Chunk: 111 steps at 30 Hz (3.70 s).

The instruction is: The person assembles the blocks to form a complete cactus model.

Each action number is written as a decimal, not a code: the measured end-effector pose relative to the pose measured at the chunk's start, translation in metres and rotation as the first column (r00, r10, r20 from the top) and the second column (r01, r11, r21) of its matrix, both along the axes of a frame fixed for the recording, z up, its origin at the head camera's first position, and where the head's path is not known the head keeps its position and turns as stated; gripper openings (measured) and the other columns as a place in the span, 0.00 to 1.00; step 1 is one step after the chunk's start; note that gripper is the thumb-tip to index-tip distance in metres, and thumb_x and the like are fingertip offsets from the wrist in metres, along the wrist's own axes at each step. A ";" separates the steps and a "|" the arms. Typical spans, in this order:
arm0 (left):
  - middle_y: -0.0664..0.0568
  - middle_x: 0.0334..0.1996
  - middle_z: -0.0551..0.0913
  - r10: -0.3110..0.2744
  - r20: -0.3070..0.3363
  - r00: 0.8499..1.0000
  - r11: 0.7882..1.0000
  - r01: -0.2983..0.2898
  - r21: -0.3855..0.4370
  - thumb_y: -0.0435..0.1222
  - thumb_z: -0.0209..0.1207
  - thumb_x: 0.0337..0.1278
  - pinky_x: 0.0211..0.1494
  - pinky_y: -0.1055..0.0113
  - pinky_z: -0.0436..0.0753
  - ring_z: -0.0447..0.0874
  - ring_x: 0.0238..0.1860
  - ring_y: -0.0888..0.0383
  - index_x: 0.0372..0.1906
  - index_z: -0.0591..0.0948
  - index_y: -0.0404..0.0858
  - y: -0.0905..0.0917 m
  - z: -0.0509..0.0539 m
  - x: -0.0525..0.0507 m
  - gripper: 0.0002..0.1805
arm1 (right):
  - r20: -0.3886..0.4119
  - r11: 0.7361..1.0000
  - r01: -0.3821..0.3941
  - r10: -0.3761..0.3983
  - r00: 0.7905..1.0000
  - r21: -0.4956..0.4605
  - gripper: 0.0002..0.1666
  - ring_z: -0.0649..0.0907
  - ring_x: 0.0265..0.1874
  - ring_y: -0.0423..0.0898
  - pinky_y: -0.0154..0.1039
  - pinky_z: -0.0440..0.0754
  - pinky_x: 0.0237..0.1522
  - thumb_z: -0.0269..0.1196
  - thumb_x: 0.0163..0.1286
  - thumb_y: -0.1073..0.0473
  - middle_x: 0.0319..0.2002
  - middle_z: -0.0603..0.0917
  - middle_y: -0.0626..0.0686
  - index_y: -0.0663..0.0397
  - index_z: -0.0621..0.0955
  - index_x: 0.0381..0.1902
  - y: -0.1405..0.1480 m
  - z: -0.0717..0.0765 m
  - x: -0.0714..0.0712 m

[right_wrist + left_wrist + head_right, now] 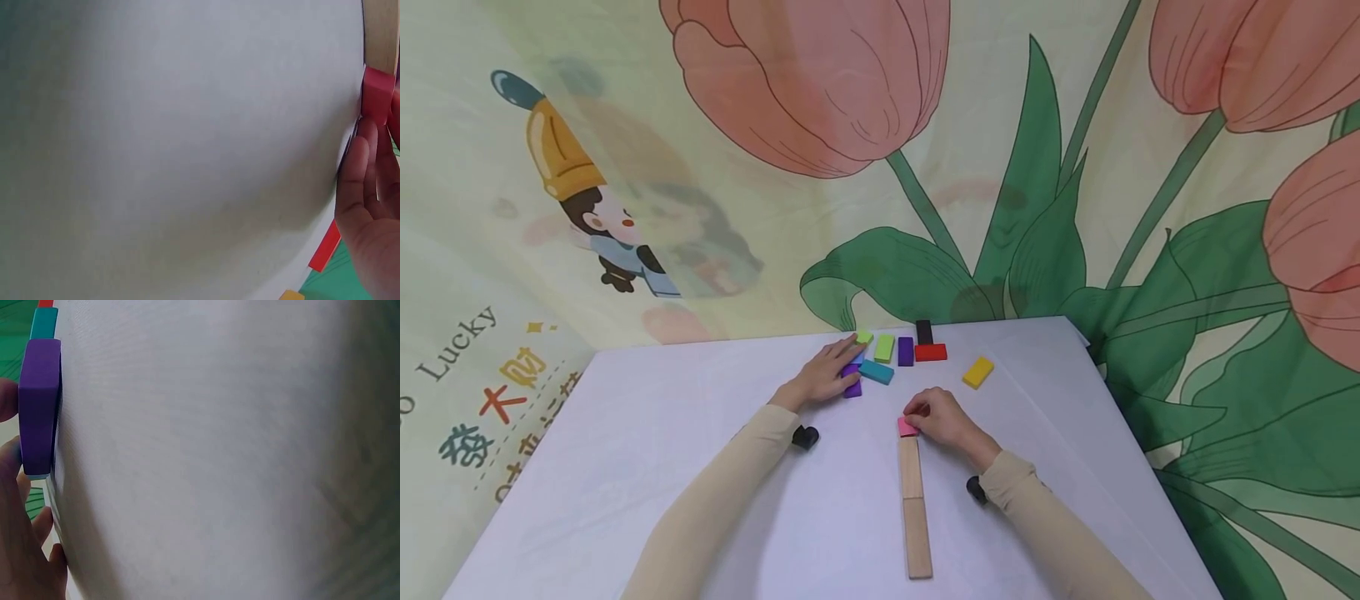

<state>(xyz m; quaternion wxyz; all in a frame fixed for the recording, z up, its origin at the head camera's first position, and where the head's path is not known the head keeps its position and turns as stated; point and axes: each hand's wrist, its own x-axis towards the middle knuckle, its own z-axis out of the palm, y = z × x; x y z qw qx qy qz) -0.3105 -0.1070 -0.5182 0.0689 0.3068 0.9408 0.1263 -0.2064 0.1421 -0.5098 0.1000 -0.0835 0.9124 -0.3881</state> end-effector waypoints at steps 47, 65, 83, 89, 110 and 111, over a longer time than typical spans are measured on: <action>0.47 0.79 0.47 0.001 0.003 1.000 1.000 -0.001 0.002 0.53 0.42 0.66 0.78 0.49 0.54 0.49 0.77 0.41 0.77 0.54 0.47 -0.001 0.002 0.001 0.36 | -0.056 0.928 0.372 -0.371 0.927 0.015 0.32 0.77 0.47 0.62 0.52 0.80 0.51 0.66 0.62 0.61 0.51 0.74 0.71 0.72 0.68 0.59 0.086 0.013 -0.032; 0.48 0.79 0.46 -0.002 0.015 1.000 1.000 0.003 -0.011 0.54 0.42 0.67 0.78 0.48 0.53 0.48 0.78 0.42 0.77 0.53 0.48 0.000 0.003 0.002 0.36 | 0.048 0.976 0.154 -0.148 0.988 -0.152 0.23 0.79 0.46 0.53 0.37 0.85 0.39 0.67 0.62 0.65 0.50 0.81 0.62 0.60 0.80 0.56 0.018 0.008 -0.036; 0.48 0.79 0.47 0.004 0.005 1.000 1.000 -0.004 -0.014 0.54 0.42 0.67 0.78 0.48 0.54 0.50 0.77 0.41 0.77 0.54 0.47 0.000 0.004 0.003 0.36 | 0.087 0.986 0.104 -0.094 0.992 -0.127 0.20 0.79 0.45 0.49 0.34 0.84 0.38 0.68 0.61 0.63 0.48 0.82 0.58 0.58 0.81 0.53 0.000 0.004 -0.031; 0.48 0.79 0.47 0.001 0.010 1.000 1.000 -0.001 -0.016 0.54 0.42 0.67 0.78 0.49 0.53 0.49 0.77 0.42 0.77 0.53 0.47 -0.001 0.003 0.003 0.37 | 0.053 0.992 0.089 -0.084 0.995 -0.095 0.20 0.80 0.45 0.49 0.39 0.84 0.45 0.68 0.61 0.63 0.47 0.83 0.58 0.60 0.81 0.52 0.001 0.003 -0.030; 0.47 0.79 0.47 -0.011 -0.002 1.000 1.000 0.011 0.002 0.53 0.41 0.67 0.78 0.48 0.53 0.49 0.77 0.41 0.77 0.53 0.47 -0.001 0.002 0.002 0.36 | 0.081 0.996 0.059 -0.054 0.995 -0.067 0.20 0.80 0.41 0.47 0.39 0.84 0.47 0.68 0.61 0.63 0.46 0.84 0.58 0.61 0.81 0.52 0.000 0.002 -0.030; 0.47 0.79 0.47 -0.011 -0.005 1.000 1.000 0.011 0.006 0.53 0.42 0.67 0.78 0.48 0.53 0.49 0.77 0.41 0.77 0.54 0.46 -0.001 0.002 0.002 0.36 | 0.081 0.996 0.055 -0.049 0.995 -0.066 0.20 0.80 0.41 0.48 0.39 0.84 0.46 0.68 0.61 0.63 0.46 0.84 0.58 0.61 0.81 0.52 0.001 0.002 -0.030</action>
